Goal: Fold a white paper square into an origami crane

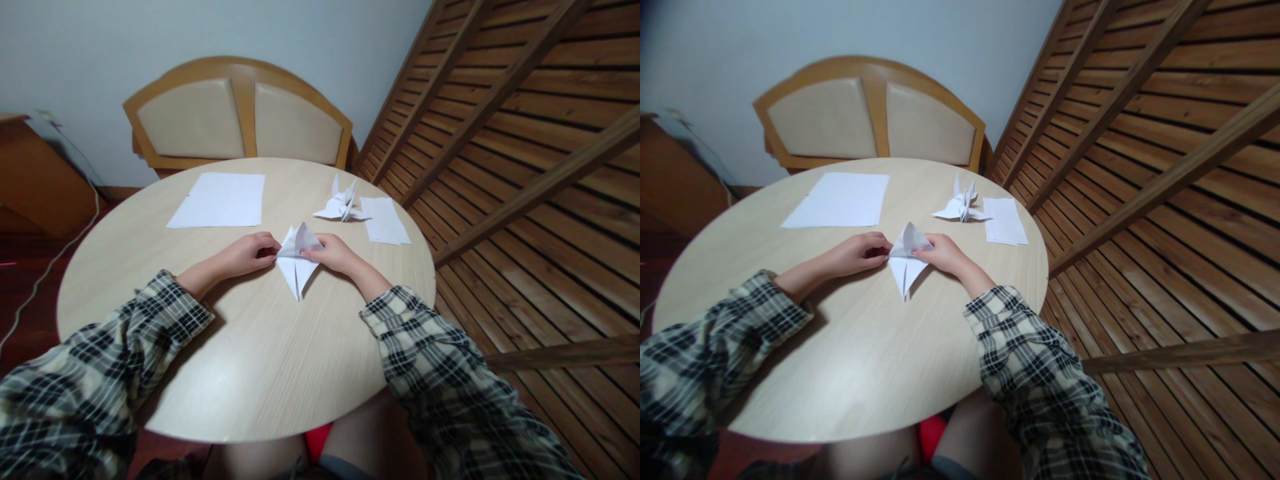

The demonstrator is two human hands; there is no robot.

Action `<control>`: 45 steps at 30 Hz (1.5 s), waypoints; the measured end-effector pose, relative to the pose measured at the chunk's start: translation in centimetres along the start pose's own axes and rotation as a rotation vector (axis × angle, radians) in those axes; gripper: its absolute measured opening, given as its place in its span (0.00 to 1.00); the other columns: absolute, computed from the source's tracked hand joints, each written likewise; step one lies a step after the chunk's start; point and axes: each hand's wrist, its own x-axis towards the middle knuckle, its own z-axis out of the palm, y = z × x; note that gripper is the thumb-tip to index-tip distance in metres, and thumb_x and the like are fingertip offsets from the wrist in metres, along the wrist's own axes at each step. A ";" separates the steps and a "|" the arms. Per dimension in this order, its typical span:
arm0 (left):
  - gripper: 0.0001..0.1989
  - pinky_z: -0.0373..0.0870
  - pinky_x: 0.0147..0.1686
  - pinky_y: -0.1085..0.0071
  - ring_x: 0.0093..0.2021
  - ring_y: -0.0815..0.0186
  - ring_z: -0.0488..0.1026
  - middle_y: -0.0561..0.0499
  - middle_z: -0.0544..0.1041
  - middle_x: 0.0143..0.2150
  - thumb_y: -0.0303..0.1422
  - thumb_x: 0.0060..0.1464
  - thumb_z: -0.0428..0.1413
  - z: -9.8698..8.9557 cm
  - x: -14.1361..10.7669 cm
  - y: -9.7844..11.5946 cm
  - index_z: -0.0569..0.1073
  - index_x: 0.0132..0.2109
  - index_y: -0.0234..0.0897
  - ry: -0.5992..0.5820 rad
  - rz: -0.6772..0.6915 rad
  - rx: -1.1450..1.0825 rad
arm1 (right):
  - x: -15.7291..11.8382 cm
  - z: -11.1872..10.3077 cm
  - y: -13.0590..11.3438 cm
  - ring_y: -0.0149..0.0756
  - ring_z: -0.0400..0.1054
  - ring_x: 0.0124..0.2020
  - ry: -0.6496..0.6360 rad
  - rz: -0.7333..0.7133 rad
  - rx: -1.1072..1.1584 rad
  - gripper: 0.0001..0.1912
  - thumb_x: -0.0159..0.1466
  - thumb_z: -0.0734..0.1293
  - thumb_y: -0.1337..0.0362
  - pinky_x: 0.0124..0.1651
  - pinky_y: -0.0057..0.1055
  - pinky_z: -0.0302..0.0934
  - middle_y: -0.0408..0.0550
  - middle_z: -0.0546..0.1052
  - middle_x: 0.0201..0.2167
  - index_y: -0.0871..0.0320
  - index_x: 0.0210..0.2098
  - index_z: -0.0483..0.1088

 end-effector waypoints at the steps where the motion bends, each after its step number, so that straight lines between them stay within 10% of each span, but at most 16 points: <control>1: 0.08 0.67 0.37 0.68 0.35 0.64 0.70 0.47 0.74 0.36 0.30 0.57 0.53 0.0 0.0 0.1 0.76 0.41 0.34 0.002 0.011 0.023 | 0.0 0.0 0.0 0.33 0.63 0.30 0.003 0.002 -0.003 0.10 0.55 0.71 0.59 0.34 0.30 0.55 0.43 0.72 0.28 0.60 0.29 0.71; 16: 0.04 0.63 0.33 0.70 0.31 0.66 0.67 0.49 0.70 0.35 0.26 0.55 0.54 0.4 0.3 0.4 0.72 0.38 0.36 -0.011 0.041 0.158 | 0.0 0.2 0.0 0.32 0.63 0.30 0.007 0.005 0.029 0.08 0.55 0.70 0.61 0.34 0.29 0.55 0.44 0.73 0.29 0.60 0.30 0.72; 25: 0.13 0.67 0.37 0.67 0.36 0.62 0.70 0.46 0.73 0.39 0.41 0.63 0.55 0.3 0.3 0.7 0.75 0.44 0.35 0.062 0.025 0.037 | 0.0 0.5 -0.2 0.31 0.64 0.29 0.003 0.028 0.057 0.08 0.54 0.70 0.63 0.34 0.30 0.56 0.44 0.75 0.29 0.61 0.31 0.73; 45: 0.15 0.62 0.30 0.71 0.28 0.69 0.68 0.52 0.73 0.27 0.37 0.62 0.57 1.8 1.4 -0.2 0.74 0.28 0.35 0.187 -0.070 -0.042 | 0.0 1.0 -0.5 0.34 0.68 0.30 0.049 0.052 -0.045 0.09 0.56 0.72 0.63 0.32 0.29 0.58 0.47 0.79 0.32 0.61 0.34 0.78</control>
